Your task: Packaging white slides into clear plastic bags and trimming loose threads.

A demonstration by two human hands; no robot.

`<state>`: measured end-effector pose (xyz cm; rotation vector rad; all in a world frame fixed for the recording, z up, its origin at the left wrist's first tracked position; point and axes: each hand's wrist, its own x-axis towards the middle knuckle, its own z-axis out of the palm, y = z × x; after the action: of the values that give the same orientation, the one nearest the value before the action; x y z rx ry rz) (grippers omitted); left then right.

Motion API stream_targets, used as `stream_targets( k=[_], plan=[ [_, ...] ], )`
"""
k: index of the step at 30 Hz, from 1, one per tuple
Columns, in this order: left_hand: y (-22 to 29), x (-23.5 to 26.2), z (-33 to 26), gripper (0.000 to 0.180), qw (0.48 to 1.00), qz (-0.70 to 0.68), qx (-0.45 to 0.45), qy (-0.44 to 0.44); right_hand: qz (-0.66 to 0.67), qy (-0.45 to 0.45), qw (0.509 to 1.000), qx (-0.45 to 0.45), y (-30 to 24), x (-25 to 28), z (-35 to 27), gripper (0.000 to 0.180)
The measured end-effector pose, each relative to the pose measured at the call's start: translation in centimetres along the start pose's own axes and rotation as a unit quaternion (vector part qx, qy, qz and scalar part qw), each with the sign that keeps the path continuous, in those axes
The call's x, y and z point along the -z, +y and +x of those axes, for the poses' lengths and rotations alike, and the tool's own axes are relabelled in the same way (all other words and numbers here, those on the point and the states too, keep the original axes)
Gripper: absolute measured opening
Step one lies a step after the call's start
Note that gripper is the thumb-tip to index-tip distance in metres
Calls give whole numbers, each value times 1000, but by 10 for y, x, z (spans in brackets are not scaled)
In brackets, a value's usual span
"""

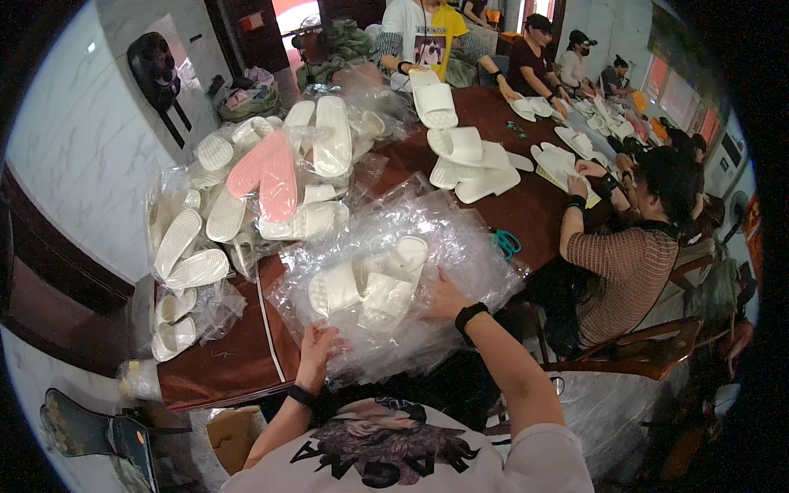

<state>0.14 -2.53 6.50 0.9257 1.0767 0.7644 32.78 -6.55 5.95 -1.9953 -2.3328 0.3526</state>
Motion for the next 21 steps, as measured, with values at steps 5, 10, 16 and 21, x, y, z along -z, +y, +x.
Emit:
stream_targets(
  k=[5,10,16,21],
  plan=[
    [-41,18,27,34,990,-123,-4,-73,89,146,985,-3,73,18,-11,34],
    [-48,20,24,34,988,-142,-20,-58,185,267,939,-114,71,67,5,13],
    [-35,8,12,50,991,-129,-14,-37,193,273,940,-65,55,13,68,18],
    [-47,7,20,40,997,-56,-50,-6,118,146,974,-124,47,42,61,19]
  ],
)
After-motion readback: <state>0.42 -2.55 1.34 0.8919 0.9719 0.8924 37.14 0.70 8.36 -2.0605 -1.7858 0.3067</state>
